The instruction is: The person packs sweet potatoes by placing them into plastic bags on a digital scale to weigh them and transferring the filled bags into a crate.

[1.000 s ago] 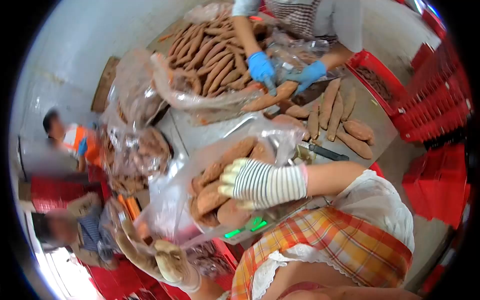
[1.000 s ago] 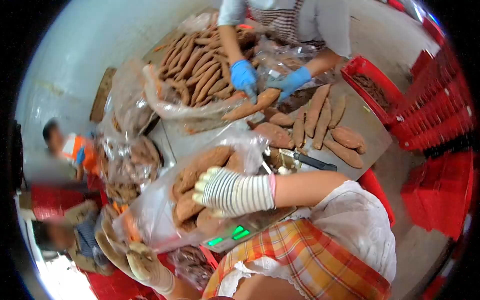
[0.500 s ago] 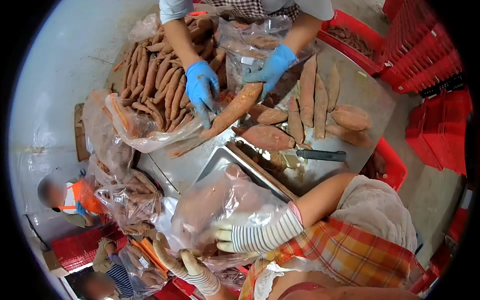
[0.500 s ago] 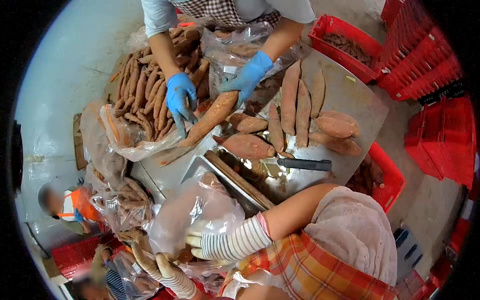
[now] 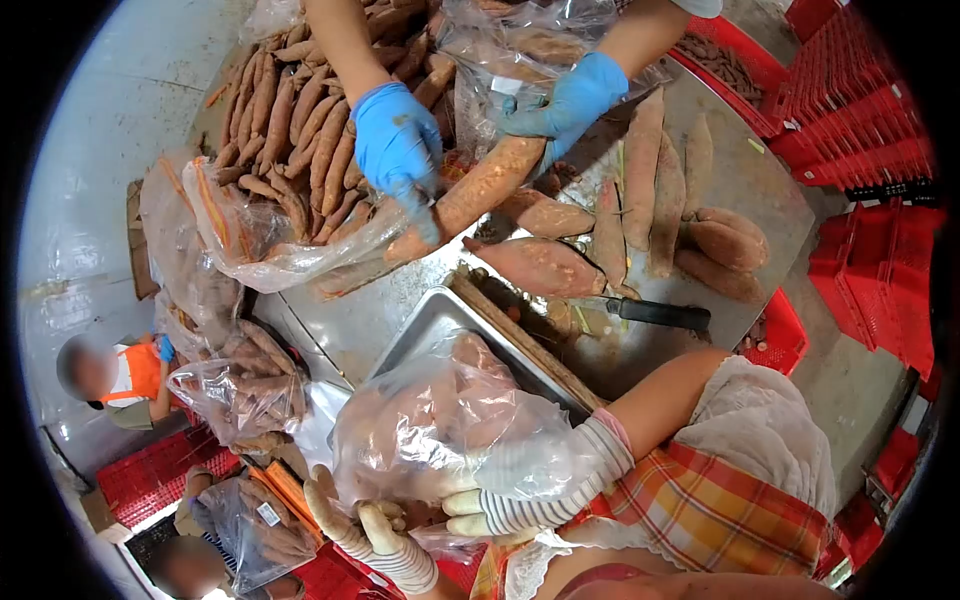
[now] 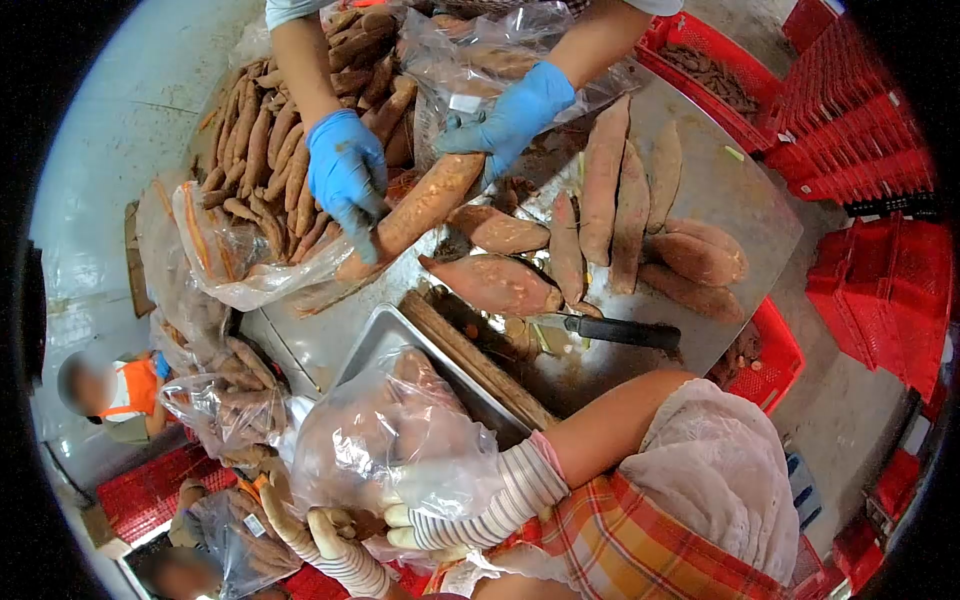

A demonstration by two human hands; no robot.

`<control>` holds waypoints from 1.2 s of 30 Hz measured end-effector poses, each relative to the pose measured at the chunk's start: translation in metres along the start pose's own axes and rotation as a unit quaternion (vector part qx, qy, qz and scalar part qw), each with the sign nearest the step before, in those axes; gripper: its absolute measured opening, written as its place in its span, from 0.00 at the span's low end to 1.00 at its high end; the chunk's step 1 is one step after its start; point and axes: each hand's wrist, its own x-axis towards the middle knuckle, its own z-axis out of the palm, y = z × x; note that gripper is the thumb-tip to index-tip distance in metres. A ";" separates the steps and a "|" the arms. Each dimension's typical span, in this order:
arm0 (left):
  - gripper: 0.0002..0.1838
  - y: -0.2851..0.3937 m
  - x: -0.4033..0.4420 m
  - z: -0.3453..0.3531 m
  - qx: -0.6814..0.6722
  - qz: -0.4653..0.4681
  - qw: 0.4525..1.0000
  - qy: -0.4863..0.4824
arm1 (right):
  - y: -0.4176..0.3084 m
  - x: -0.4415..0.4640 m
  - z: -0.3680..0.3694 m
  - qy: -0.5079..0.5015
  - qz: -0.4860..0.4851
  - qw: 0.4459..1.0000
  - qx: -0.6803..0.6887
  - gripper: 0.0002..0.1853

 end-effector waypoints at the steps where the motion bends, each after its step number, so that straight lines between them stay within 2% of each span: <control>1: 0.34 0.000 0.000 0.000 -0.005 -0.005 1.000 0.007 | 0.000 -0.003 -0.007 0.000 0.002 1.000 0.001 0.20; 3: 0.34 -0.002 -0.001 -0.001 0.006 -0.009 1.000 0.013 | 0.001 -0.013 -0.022 -0.050 -0.105 0.991 0.064 0.19; 4: 0.34 -0.003 -0.001 -0.002 0.017 -0.012 1.000 0.021 | 0.002 -0.023 -0.035 -0.008 -0.129 0.968 0.215 0.20; 5: 0.34 -0.004 0.000 -0.002 0.017 -0.013 1.000 0.021 | 0.006 -0.038 -0.050 0.034 -0.150 0.920 0.361 0.21; 7: 0.34 -0.006 0.001 -0.003 0.021 0.023 0.999 0.009 | 0.021 -0.073 -0.077 0.058 0.070 0.869 0.486 0.22; 8: 0.33 -0.007 0.002 -0.004 0.022 0.035 0.999 0.006 | 0.022 -0.079 -0.086 0.224 0.129 0.860 0.440 0.21; 10: 0.33 -0.007 0.002 -0.004 0.017 0.010 1.000 0.006 | 0.040 -0.081 -0.091 0.508 0.159 0.709 0.463 0.21; 11: 0.33 -0.008 0.001 -0.005 0.016 0.010 1.000 0.006 | 0.061 -0.077 -0.087 0.615 0.127 0.571 0.530 0.21; 12: 0.33 -0.010 0.001 -0.006 0.005 -0.002 1.000 0.011 | 0.070 -0.073 -0.091 0.615 0.126 0.572 0.529 0.21; 14: 0.33 -0.010 0.001 -0.006 -0.005 -0.013 1.000 0.017 | 0.086 -0.064 -0.101 0.609 0.151 0.478 0.615 0.18; 15: 0.33 -0.009 0.001 -0.004 -0.018 -0.015 1.000 0.016 | 0.095 -0.061 -0.105 0.608 0.150 0.477 0.616 0.18; 17: 0.33 -0.010 0.000 -0.006 -0.029 -0.015 0.999 0.017 | 0.112 -0.054 -0.110 0.557 0.055 0.539 0.630 0.22; 18: 0.33 -0.014 0.000 -0.008 -0.030 -0.021 0.999 0.019 | 0.116 -0.047 -0.110 0.581 0.045 0.537 0.610 0.27; 21: 0.32 -0.010 0.000 -0.004 -0.043 -0.014 0.999 0.027 | 0.098 -0.037 -0.114 0.563 0.044 0.569 0.599 0.27; 22: 0.32 -0.013 0.000 -0.005 -0.056 -0.015 0.998 0.017 | 0.092 -0.036 -0.115 0.548 0.040 0.611 0.570 0.26; 23: 0.31 -0.014 -0.001 -0.007 -0.068 -0.017 0.998 0.006 | 0.081 -0.035 -0.115 0.546 0.040 0.612 0.570 0.26; 25: 0.31 -0.010 0.000 -0.005 -0.064 -0.029 0.997 0.013 | 0.059 -0.030 -0.109 0.554 0.070 0.653 0.511 0.24; 26: 0.31 -0.007 0.000 -0.004 -0.059 -0.042 0.997 0.018 | 0.057 -0.028 -0.104 0.565 0.063 0.637 0.521 0.17; 29: 0.31 -0.007 -0.001 -0.004 -0.061 -0.025 0.998 0.004 | 0.039 -0.023 -0.095 0.551 0.045 0.634 0.542 0.18; 31: 0.28 -0.013 0.000 -0.008 -0.017 0.021 0.999 -0.028 | 0.035 -0.018 -0.092 0.563 0.061 0.634 0.526 0.19; 33: 0.26 -0.009 0.001 -0.006 -0.031 0.022 0.999 -0.035 | 0.031 -0.014 -0.090 0.571 0.023 0.651 0.500 0.20; 36: 0.25 0.000 0.007 -0.005 -0.086 0.019 0.995 -0.053 | 0.020 -0.008 -0.083 0.555 0.069 0.659 0.503 0.18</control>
